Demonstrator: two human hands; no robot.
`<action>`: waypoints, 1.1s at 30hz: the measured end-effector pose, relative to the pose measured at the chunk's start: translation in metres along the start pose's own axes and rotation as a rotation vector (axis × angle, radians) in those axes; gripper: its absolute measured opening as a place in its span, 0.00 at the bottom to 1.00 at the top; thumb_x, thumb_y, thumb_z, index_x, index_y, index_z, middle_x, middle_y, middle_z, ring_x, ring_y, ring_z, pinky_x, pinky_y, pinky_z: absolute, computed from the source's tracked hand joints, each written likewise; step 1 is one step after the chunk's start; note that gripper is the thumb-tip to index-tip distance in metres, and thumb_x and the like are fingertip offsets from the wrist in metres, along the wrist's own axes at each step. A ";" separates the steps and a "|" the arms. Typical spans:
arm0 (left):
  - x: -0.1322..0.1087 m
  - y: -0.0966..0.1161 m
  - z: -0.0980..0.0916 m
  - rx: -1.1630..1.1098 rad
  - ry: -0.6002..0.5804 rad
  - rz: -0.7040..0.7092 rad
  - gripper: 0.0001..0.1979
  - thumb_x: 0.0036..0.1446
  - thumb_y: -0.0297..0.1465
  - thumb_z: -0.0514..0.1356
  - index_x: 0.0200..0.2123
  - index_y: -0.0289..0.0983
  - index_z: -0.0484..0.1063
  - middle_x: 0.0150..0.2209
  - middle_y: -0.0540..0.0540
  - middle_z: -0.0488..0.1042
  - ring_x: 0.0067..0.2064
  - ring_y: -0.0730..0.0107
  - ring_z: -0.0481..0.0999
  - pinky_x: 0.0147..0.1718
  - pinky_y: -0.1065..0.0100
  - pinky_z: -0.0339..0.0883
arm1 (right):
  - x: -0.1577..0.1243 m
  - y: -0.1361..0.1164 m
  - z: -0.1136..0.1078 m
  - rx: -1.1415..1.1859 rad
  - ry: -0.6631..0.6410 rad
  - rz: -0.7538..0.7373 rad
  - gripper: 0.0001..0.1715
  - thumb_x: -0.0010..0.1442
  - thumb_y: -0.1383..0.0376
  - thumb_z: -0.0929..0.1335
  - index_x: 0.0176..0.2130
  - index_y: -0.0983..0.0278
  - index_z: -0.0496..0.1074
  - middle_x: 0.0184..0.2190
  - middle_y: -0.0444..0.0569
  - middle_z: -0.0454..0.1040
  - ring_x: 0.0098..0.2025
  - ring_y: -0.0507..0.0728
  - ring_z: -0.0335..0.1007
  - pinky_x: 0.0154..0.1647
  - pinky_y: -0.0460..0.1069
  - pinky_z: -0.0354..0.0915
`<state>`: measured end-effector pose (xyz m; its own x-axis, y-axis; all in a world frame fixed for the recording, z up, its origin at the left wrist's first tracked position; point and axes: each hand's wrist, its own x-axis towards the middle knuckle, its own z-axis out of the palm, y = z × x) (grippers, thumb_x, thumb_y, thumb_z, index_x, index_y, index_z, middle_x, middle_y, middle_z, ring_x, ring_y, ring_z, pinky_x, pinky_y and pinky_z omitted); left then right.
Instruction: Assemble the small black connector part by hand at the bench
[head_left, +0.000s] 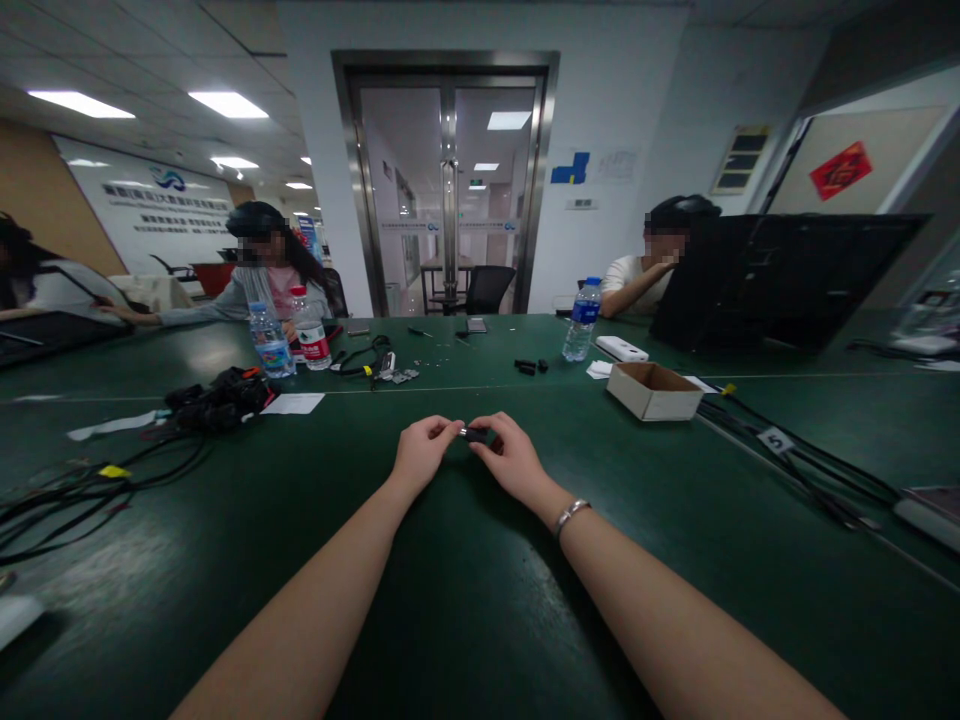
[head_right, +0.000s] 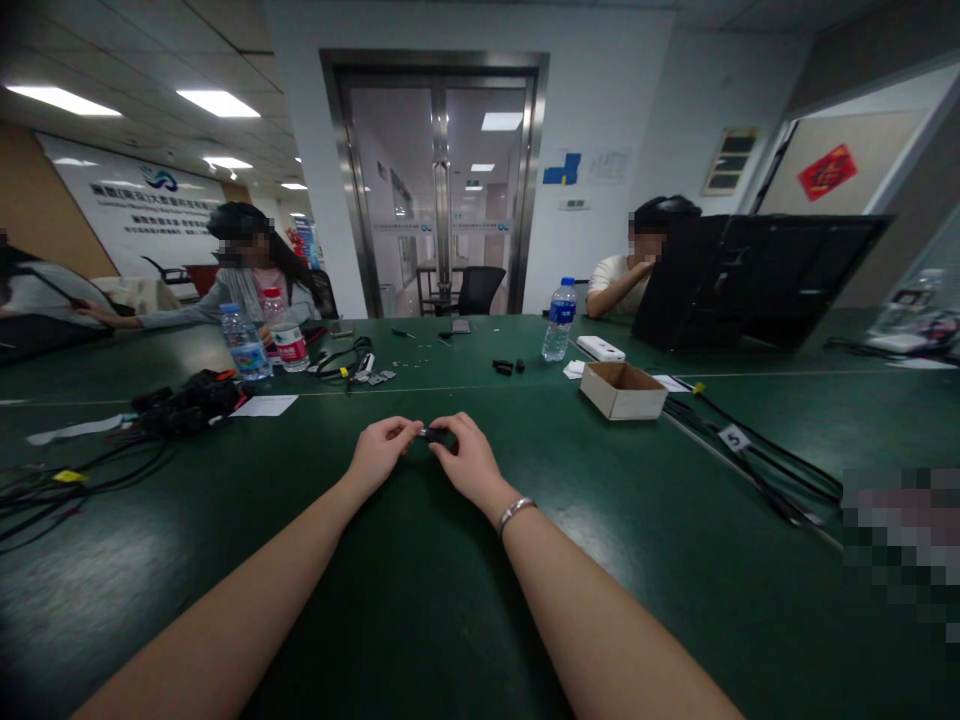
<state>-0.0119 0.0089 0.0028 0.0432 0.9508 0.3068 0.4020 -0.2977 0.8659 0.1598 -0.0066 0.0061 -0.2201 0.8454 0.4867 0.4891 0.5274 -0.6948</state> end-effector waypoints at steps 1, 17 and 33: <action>0.000 0.001 0.000 0.027 0.005 -0.002 0.21 0.51 0.50 0.57 0.29 0.37 0.75 0.24 0.50 0.73 0.27 0.71 0.69 0.27 0.70 0.61 | 0.000 0.000 0.000 0.000 -0.002 -0.009 0.13 0.54 0.72 0.69 0.41 0.62 0.71 0.38 0.46 0.68 0.34 0.51 0.64 0.33 0.46 0.63; 0.003 -0.001 0.006 -0.334 -0.064 0.042 0.15 0.49 0.37 0.62 0.38 0.35 0.73 0.37 0.44 0.76 0.38 0.67 0.75 0.41 0.65 0.69 | 0.002 0.006 0.003 0.034 0.033 0.060 0.11 0.55 0.67 0.68 0.41 0.64 0.72 0.37 0.47 0.72 0.34 0.52 0.66 0.35 0.47 0.63; 0.000 0.001 0.004 -0.583 -0.172 -0.061 0.17 0.46 0.34 0.66 0.41 0.36 0.72 0.45 0.42 0.75 0.47 0.65 0.73 0.51 0.61 0.65 | 0.001 0.005 0.004 0.169 -0.098 0.162 0.13 0.62 0.63 0.61 0.42 0.64 0.72 0.29 0.45 0.72 0.25 0.51 0.66 0.26 0.45 0.63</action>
<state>-0.0075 0.0090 0.0024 0.2022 0.9534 0.2238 -0.1562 -0.1942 0.9684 0.1588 -0.0030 0.0007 -0.2352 0.9199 0.3136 0.3783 0.3839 -0.8424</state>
